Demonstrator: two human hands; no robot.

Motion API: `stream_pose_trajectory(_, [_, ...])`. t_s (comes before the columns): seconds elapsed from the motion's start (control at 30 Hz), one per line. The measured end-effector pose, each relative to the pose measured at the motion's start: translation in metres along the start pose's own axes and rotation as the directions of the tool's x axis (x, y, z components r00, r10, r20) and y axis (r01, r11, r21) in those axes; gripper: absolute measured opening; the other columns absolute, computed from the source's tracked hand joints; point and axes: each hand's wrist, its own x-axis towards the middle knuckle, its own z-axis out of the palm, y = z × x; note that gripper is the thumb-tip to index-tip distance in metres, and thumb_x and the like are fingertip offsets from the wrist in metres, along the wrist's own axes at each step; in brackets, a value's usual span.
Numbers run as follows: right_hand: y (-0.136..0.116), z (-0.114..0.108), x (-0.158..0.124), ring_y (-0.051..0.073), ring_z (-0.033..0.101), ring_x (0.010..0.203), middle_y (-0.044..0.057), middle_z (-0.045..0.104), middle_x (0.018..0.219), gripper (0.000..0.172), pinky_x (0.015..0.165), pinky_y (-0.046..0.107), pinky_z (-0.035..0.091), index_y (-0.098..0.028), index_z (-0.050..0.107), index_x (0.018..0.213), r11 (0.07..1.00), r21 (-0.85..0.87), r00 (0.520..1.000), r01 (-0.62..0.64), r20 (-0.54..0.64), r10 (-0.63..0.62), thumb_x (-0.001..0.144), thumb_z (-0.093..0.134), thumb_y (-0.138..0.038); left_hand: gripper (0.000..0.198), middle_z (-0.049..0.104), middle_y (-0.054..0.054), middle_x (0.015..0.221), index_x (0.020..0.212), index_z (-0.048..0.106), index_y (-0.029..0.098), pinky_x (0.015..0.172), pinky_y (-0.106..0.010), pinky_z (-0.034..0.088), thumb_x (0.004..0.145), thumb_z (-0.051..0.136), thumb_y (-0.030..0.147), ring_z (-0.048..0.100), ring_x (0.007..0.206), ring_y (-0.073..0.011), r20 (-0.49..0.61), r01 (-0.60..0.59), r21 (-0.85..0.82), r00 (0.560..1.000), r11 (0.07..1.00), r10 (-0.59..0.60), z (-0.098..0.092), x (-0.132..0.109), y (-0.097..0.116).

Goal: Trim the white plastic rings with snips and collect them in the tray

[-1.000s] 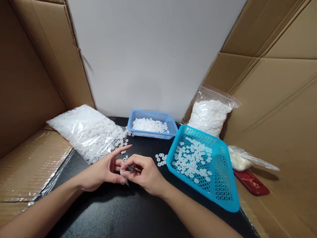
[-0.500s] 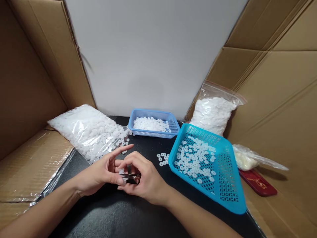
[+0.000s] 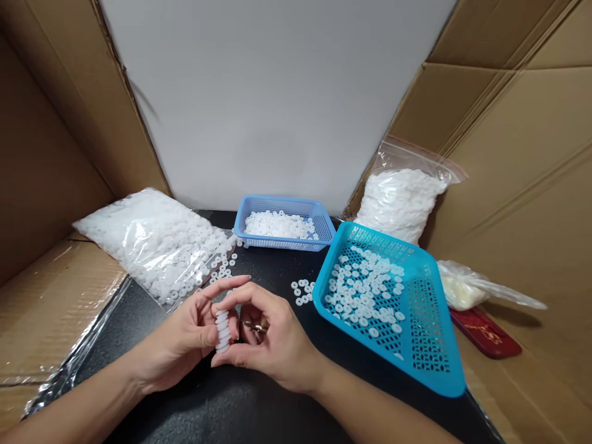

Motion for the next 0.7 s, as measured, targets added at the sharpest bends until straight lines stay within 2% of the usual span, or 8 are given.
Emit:
stream_pose_trajectory(0.1, [0.002, 0.001, -0.002, 0.015, 0.057, 0.064, -0.001, 0.06, 0.078, 0.048, 0.059, 0.029, 0.052, -0.027, 0.068, 0.105, 0.999, 0.041, 1.0, -0.016, -0.012, 0.016, 0.069, 0.092, -0.048, 0.065, 0.083, -0.006, 0.091, 0.128, 0.072, 0.025, 0.078, -0.021, 0.056, 0.067, 0.096, 0.029, 0.078, 0.083, -0.0156, 0.002, -0.014, -0.001, 1.0, 1.0, 0.014, 0.001, 0.0, -0.002])
stream_pose_trajectory(0.27, [-0.002, 0.001, -0.003, 0.013, 0.052, 0.058, -0.004, 0.057, 0.071, 0.043, 0.053, 0.026, 0.047, -0.027, 0.068, 0.104, 1.0, 0.019, 0.998, -0.012, -0.056, 0.013, 0.073, 0.089, -0.047, 0.072, 0.083, -0.007, 0.094, 0.128, 0.072, 0.025, 0.078, -0.022, 0.056, 0.061, 0.1, 0.029, 0.077, 0.087, -0.0172, -0.015, -0.029, 0.007, 0.999, 1.0, 0.029, 0.003, 0.0, -0.004])
stream_pose_trajectory(0.4, [-0.006, 0.002, -0.004, 0.012, 0.051, 0.054, -0.002, 0.062, 0.074, 0.042, 0.049, 0.026, 0.044, -0.027, 0.07, 0.105, 0.999, 0.011, 0.998, -0.05, -0.039, 0.051, 0.072, 0.09, -0.044, 0.07, 0.083, -0.007, 0.089, 0.124, 0.073, 0.023, 0.075, -0.023, 0.056, 0.06, 0.1, 0.029, 0.076, 0.081, -0.0179, -0.035, -0.037, 0.043, 0.999, 0.998, 0.039, 0.004, -0.001, -0.004])
stream_pose_trajectory(0.57, [-0.01, 0.002, -0.005, 0.011, 0.046, 0.051, 0.0, 0.068, 0.081, 0.037, 0.045, 0.024, 0.038, -0.028, 0.069, 0.104, 0.997, 0.014, 0.997, -0.074, -0.012, 0.074, 0.072, 0.088, -0.032, 0.075, 0.083, -0.008, 0.088, 0.125, 0.071, 0.022, 0.073, -0.028, 0.057, 0.057, 0.101, 0.032, 0.078, 0.082, -0.0233, -0.031, -0.016, 0.108, 0.999, 0.994, 0.019, 0.005, 0.0, -0.001])
stream_pose_trajectory(0.63, [-0.01, 0.002, -0.005, 0.012, 0.051, 0.054, 0.0, 0.069, 0.084, 0.037, 0.048, 0.024, 0.042, -0.028, 0.068, 0.104, 0.997, 0.038, 0.998, -0.07, -0.002, 0.07, 0.073, 0.087, -0.029, 0.077, 0.084, -0.009, 0.09, 0.128, 0.071, 0.022, 0.076, -0.027, 0.057, 0.058, 0.101, 0.033, 0.078, 0.083, -0.0225, -0.011, -0.024, 0.101, 1.0, 0.995, 0.026, 0.005, -0.001, 0.0])
stream_pose_trajectory(0.7, [-0.01, 0.001, -0.005, 0.015, 0.06, 0.064, 0.001, 0.07, 0.089, 0.038, 0.055, 0.026, 0.05, -0.029, 0.067, 0.105, 0.996, 0.066, 0.998, -0.063, -0.002, 0.064, 0.073, 0.088, -0.03, 0.07, 0.084, -0.008, 0.092, 0.129, 0.071, 0.024, 0.081, -0.027, 0.057, 0.065, 0.098, 0.032, 0.078, 0.085, -0.02, 0.006, -0.036, 0.05, 0.999, 0.998, 0.036, 0.005, -0.002, 0.001])
